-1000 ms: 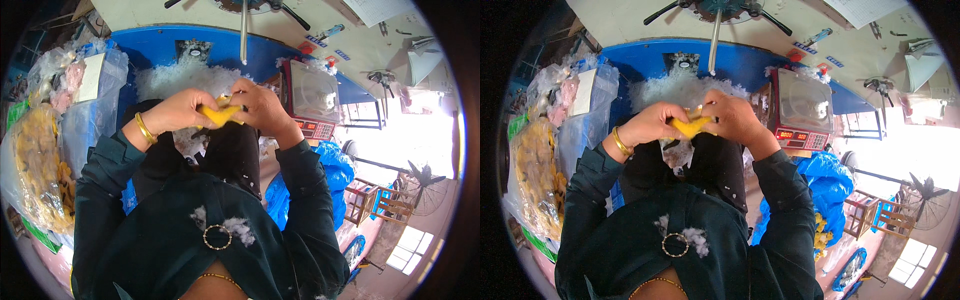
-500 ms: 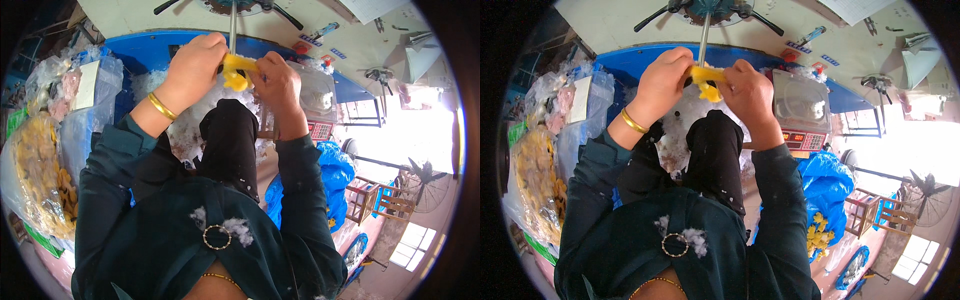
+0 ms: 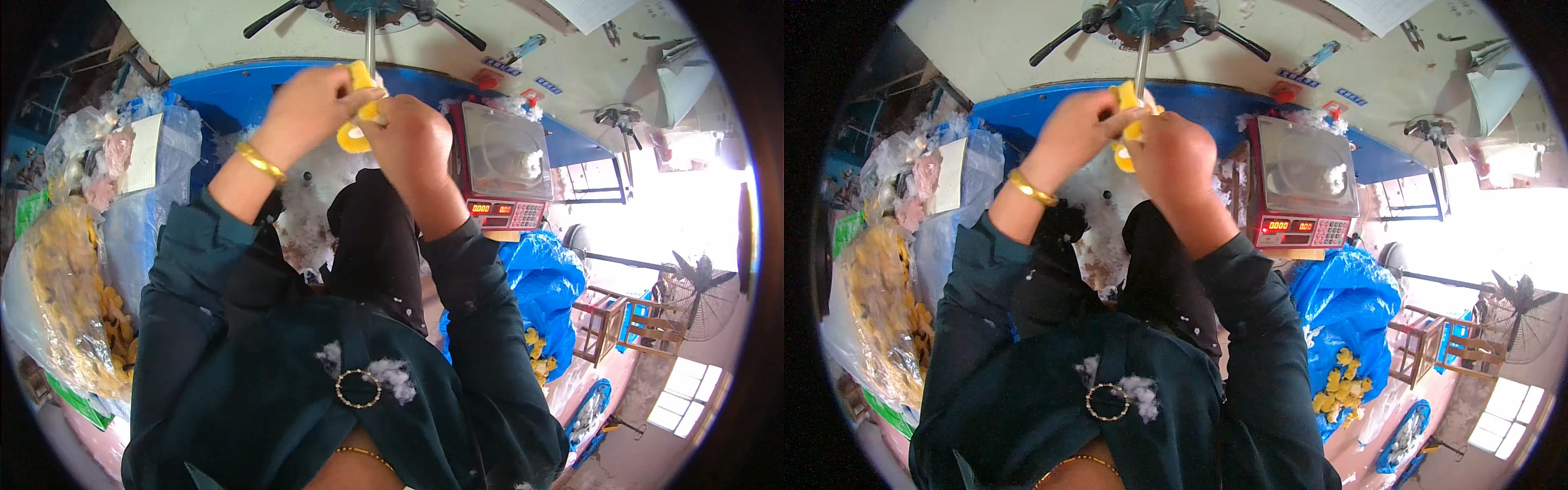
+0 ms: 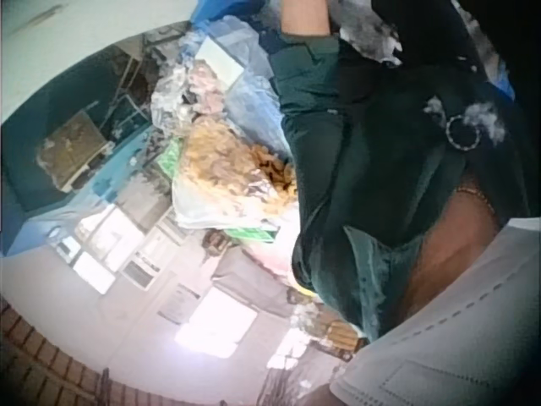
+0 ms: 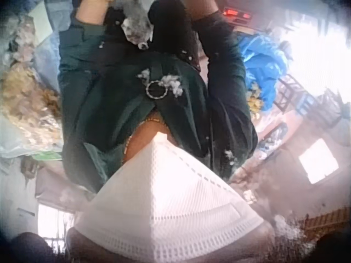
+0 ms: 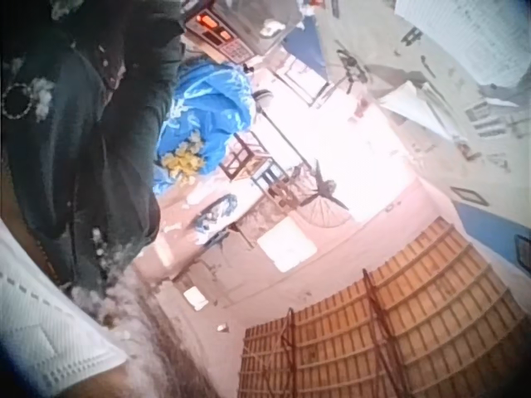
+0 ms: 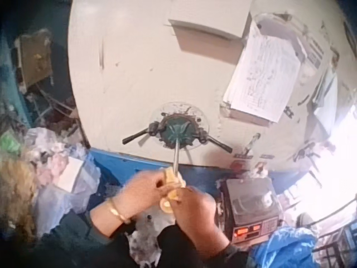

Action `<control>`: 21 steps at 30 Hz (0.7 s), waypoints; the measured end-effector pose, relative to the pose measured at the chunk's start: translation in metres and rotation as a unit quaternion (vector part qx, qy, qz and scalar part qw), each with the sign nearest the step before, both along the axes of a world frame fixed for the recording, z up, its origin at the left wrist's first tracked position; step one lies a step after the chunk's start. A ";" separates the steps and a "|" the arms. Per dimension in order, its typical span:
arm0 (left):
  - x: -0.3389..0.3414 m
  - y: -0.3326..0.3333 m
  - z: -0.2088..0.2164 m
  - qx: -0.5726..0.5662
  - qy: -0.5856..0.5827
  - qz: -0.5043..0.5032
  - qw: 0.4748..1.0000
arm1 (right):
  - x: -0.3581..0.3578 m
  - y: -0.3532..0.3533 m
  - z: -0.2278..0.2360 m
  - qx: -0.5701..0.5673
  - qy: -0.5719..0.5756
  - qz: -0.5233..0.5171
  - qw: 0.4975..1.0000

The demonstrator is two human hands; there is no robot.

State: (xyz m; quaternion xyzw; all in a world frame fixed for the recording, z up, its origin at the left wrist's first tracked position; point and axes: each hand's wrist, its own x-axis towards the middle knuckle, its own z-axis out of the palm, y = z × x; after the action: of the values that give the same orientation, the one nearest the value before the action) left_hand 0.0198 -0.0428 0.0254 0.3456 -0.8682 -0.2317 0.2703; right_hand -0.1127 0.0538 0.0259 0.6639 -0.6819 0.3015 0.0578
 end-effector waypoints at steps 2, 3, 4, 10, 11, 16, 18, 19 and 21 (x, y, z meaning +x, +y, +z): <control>-0.007 -0.006 -0.014 0.205 0.109 -0.081 0.969 | -0.025 -0.002 -0.006 0.047 -0.061 0.072 0.994; -0.012 -0.007 -0.012 0.224 0.130 -0.117 0.959 | -0.049 0.003 -0.033 0.093 -0.029 0.030 0.995; -0.012 -0.011 -0.014 0.235 0.134 -0.119 0.955 | -0.044 0.005 -0.029 0.152 -0.072 0.061 0.984; -0.031 -0.054 0.004 0.112 0.106 -0.076 0.985 | -0.005 0.033 0.065 0.315 -0.394 0.122 0.855; -0.027 -0.055 0.003 0.110 0.107 -0.071 0.986 | -0.006 0.027 0.065 0.297 -0.381 0.096 0.870; -0.031 -0.048 -0.001 0.095 0.065 -0.102 0.988 | -0.006 0.012 0.029 0.118 -0.225 -0.065 0.965; -0.022 -0.031 0.004 0.069 0.067 -0.101 0.990 | 0.000 0.010 0.027 0.129 -0.225 -0.064 0.964; -0.019 -0.023 0.005 0.079 0.067 -0.092 0.990 | 0.003 0.011 0.027 0.141 -0.234 -0.073 0.959; -0.015 -0.010 0.006 0.098 0.068 -0.078 0.990 | 0.003 0.012 0.017 0.115 -0.237 -0.066 0.962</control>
State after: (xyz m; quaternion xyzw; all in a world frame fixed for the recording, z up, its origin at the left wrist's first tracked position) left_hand 0.0049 -0.0525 0.0318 0.2852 -0.8452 -0.3587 0.2752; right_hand -0.1095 0.0662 0.0433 0.5291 -0.7487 0.3649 -0.1622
